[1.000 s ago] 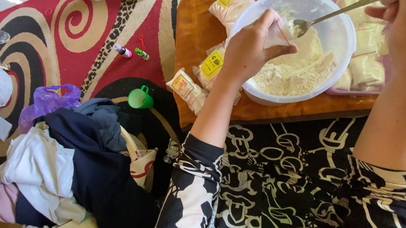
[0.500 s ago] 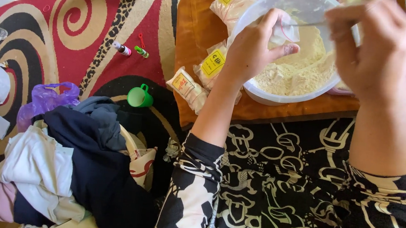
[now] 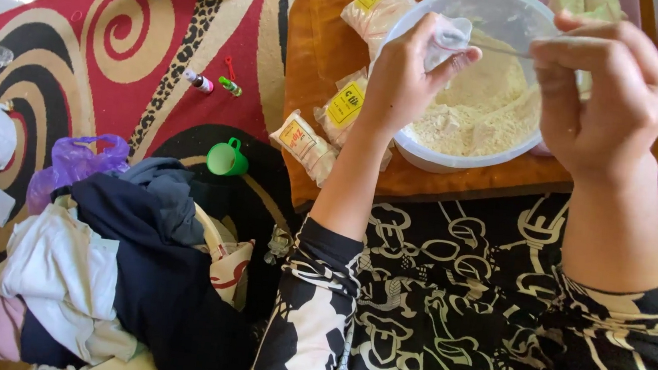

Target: Packaging food powder into small plastic bags using a spoon.

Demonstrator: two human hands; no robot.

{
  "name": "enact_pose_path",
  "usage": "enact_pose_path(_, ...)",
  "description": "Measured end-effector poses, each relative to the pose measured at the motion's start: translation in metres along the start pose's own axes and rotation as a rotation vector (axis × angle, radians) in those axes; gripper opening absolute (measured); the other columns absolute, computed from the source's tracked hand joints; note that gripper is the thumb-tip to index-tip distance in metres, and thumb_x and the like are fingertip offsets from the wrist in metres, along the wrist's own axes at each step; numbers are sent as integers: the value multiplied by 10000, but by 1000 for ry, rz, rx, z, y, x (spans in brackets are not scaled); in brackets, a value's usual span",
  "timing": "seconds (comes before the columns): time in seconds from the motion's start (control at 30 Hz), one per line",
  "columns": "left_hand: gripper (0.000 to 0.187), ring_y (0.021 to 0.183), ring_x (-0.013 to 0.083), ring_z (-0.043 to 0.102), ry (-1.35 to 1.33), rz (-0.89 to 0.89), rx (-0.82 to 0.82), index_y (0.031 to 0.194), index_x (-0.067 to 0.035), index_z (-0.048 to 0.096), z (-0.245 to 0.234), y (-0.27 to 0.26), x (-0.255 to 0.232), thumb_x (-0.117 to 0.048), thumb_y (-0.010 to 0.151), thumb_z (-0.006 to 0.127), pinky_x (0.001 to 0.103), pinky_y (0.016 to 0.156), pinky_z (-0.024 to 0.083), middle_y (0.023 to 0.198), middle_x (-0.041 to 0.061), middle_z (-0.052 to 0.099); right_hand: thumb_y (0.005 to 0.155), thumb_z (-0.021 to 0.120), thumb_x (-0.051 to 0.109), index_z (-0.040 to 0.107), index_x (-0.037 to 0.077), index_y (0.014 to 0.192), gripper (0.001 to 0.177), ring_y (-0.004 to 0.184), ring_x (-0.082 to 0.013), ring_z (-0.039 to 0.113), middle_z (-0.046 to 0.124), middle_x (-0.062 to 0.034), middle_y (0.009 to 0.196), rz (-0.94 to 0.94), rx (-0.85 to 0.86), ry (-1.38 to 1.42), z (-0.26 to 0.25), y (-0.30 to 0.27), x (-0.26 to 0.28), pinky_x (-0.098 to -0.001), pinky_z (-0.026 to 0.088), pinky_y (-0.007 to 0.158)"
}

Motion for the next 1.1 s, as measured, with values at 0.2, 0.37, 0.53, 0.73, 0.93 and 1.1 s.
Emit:
enact_pose_path(0.2,407,413,57,502,5,-20,26,997,-78,638,-1,0,-3,-460,862,681,217,394,371,739,2,761,1146,709,-262,736,-209,1093,79,903,-394,708,726,-301,988,-26,-35,22,-1,-6,-9,-492,616,842)
enact_pose_path(0.37,408,454,81,574,9,5,28,1062,-103,565,0,-2,3,-416,861,732,221,429,459,829,19,760,1146,711,-238,731,-197,1097,68,882,-379,713,718,-270,945,2,-48,27,3,-7,-8,-459,557,773)
enact_pose_path(0.53,475,488,97,601,-33,15,40,1035,-117,520,-5,0,-9,-411,793,804,235,453,457,738,15,737,1120,731,-275,709,-201,1102,79,1058,-447,768,709,-295,1016,110,11,73,5,0,7,-460,566,871)
enact_pose_path(0.73,343,629,151,719,-94,-33,10,1027,-117,581,-7,1,-10,-388,873,722,255,589,572,860,45,764,1070,562,-279,639,-253,981,121,897,-454,648,678,-408,1062,-69,-197,160,-9,-26,-25,-524,539,776)
enact_pose_path(0.93,590,672,168,702,-155,-164,-90,1093,-61,567,-9,-1,-2,-626,938,490,259,620,573,932,106,740,1395,415,287,715,-146,1348,529,898,-277,681,710,-223,1040,647,-216,-95,-19,-60,-72,-358,554,744)
enact_pose_path(1.1,332,809,154,675,-315,-220,-127,1180,-83,518,-11,-6,3,-383,1040,536,275,727,535,1035,47,709,1155,645,-314,699,-278,1180,70,803,-325,730,681,-303,988,434,130,92,26,11,-49,-334,534,584)
Point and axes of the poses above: each hand's wrist, its own y-axis towards the middle knuckle, its own z-axis out of the palm, x = y × z, the point moved 3 cm from there along y, towards the middle knuckle
